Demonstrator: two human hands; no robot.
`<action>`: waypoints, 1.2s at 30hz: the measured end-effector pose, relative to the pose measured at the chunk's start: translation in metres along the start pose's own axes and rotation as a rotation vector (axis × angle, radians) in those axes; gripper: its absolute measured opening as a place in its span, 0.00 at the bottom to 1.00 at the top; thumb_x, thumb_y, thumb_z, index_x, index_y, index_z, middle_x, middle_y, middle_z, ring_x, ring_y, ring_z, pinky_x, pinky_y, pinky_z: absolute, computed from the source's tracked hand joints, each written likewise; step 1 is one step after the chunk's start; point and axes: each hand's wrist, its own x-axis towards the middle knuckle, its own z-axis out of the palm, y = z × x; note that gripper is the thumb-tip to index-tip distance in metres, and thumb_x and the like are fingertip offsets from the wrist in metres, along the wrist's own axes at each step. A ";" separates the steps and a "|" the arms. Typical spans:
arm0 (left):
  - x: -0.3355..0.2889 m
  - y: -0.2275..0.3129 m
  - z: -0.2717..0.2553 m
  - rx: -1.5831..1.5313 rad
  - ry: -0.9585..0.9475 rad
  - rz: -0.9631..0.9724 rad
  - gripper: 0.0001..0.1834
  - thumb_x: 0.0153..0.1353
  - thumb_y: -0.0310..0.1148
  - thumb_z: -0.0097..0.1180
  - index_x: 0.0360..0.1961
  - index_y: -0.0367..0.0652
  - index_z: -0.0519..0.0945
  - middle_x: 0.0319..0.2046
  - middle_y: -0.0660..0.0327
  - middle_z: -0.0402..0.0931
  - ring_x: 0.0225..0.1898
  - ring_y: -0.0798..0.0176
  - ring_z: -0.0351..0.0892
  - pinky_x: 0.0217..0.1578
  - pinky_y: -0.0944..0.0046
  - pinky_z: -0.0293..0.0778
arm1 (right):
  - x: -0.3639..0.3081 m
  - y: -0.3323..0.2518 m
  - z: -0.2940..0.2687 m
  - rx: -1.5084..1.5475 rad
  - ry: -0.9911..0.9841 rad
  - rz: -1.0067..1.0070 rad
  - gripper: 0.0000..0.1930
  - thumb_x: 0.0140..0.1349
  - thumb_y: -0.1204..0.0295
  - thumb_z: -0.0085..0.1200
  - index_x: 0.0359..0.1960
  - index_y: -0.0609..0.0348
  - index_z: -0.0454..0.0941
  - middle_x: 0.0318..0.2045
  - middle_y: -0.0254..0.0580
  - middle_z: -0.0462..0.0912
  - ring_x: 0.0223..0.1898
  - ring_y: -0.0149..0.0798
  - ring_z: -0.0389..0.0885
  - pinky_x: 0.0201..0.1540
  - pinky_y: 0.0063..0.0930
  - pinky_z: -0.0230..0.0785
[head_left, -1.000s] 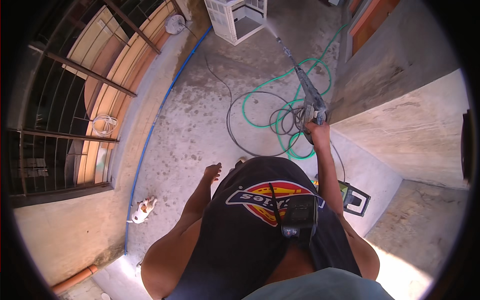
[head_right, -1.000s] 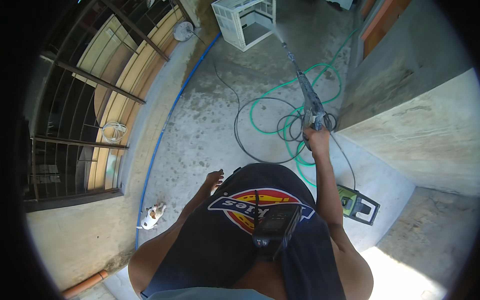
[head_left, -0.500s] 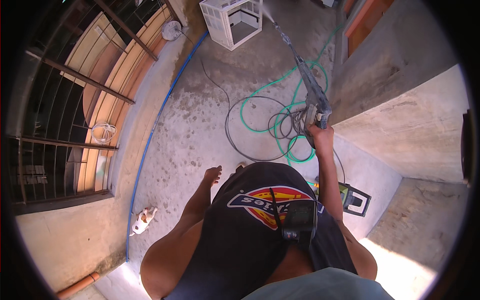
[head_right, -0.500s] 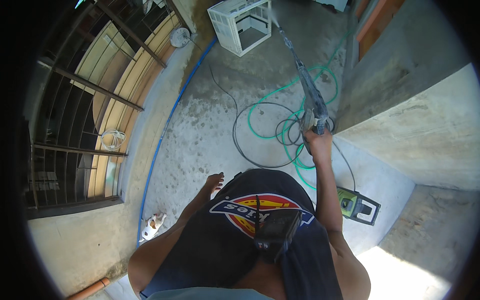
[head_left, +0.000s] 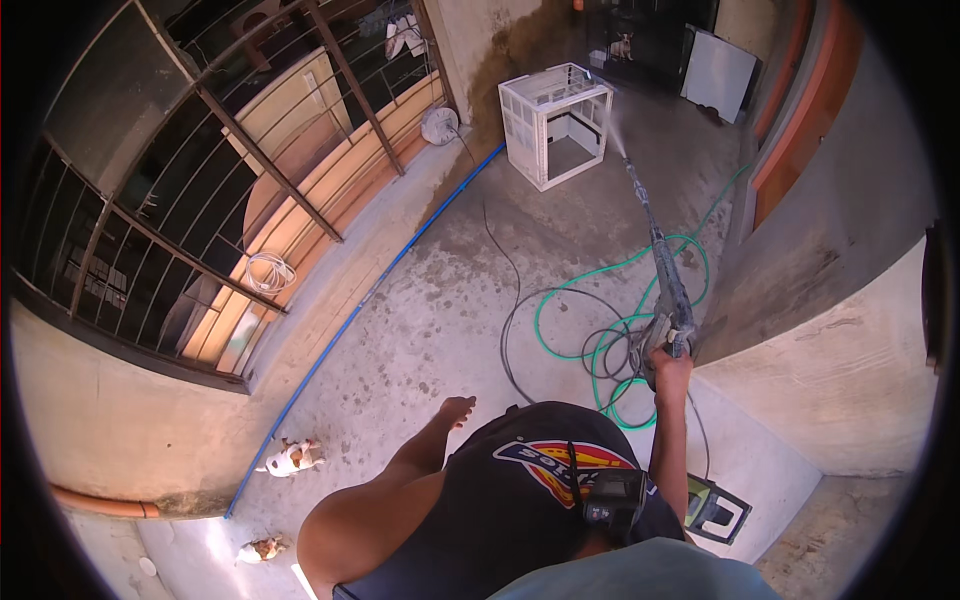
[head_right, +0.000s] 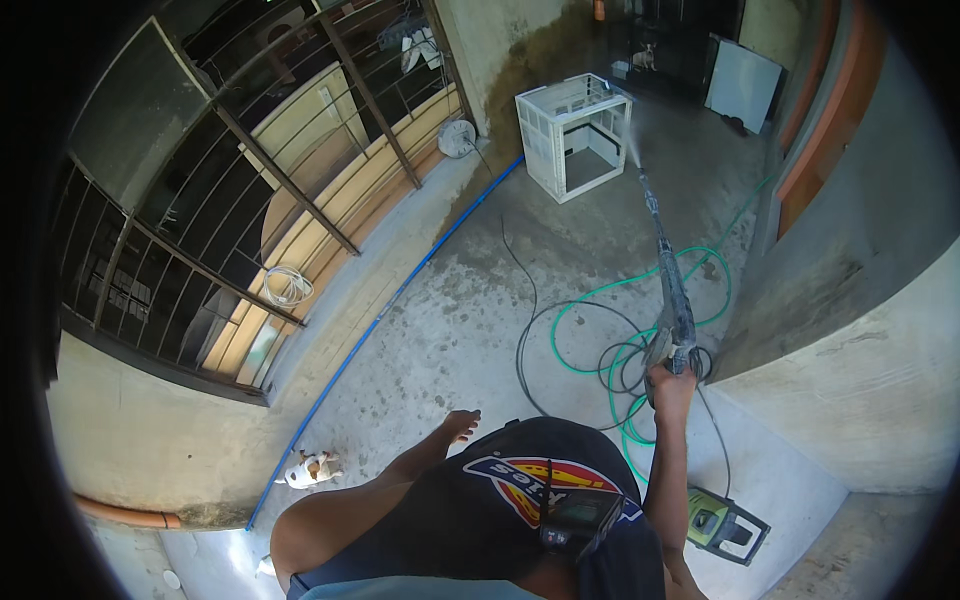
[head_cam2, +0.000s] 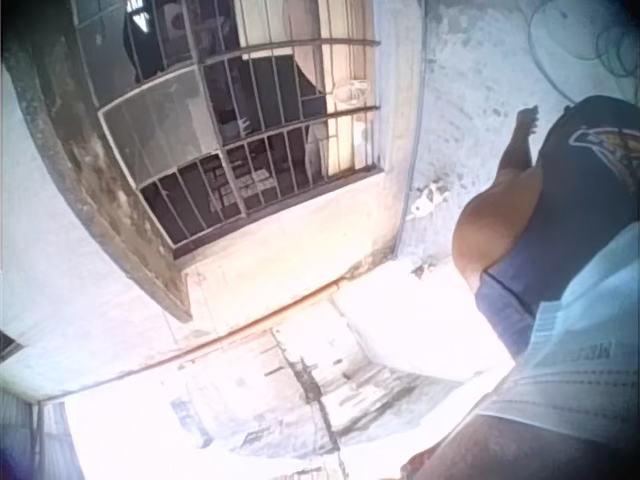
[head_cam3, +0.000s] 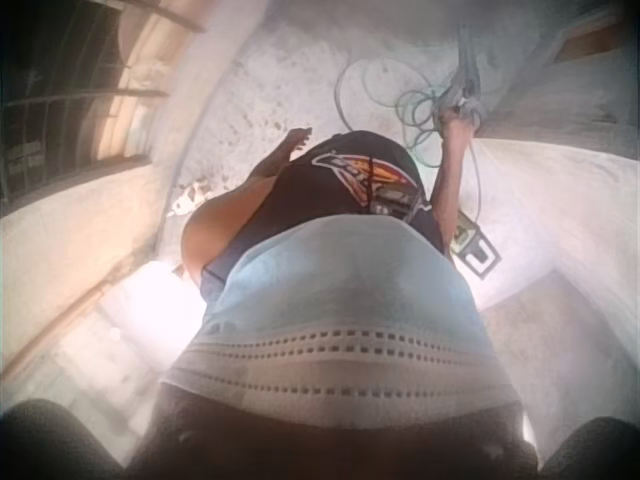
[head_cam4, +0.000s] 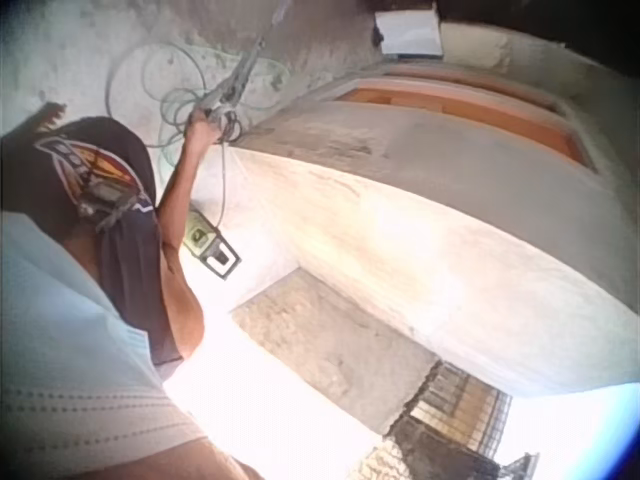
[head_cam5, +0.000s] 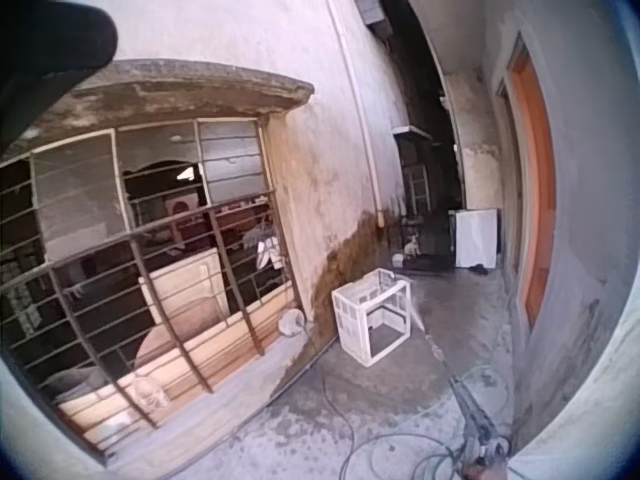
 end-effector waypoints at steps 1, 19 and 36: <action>-0.001 -0.001 0.000 0.002 0.006 -0.003 0.23 0.58 0.51 0.47 0.48 0.50 0.77 0.41 0.63 0.77 0.34 0.60 0.76 0.39 0.51 0.73 | 0.001 0.003 0.000 -0.025 0.002 -0.016 0.06 0.45 0.75 0.54 0.27 0.62 0.74 0.20 0.30 0.72 0.23 0.27 0.68 0.27 0.25 0.61; -0.001 0.008 0.003 -0.057 0.024 -0.003 0.22 0.54 0.49 0.51 0.45 0.47 0.78 0.40 0.62 0.76 0.39 0.59 0.74 0.43 0.50 0.70 | 0.009 0.000 0.008 -0.130 0.039 -0.016 0.06 0.46 0.73 0.56 0.24 0.61 0.73 0.18 0.29 0.72 0.21 0.26 0.67 0.25 0.26 0.60; -0.011 0.020 0.005 -0.089 0.047 0.034 0.19 0.53 0.48 0.53 0.39 0.47 0.79 0.33 0.64 0.75 0.31 0.63 0.71 0.38 0.53 0.70 | 0.025 0.007 0.007 -0.150 0.047 -0.038 0.06 0.47 0.73 0.55 0.20 0.60 0.71 0.16 0.29 0.70 0.19 0.25 0.65 0.23 0.26 0.58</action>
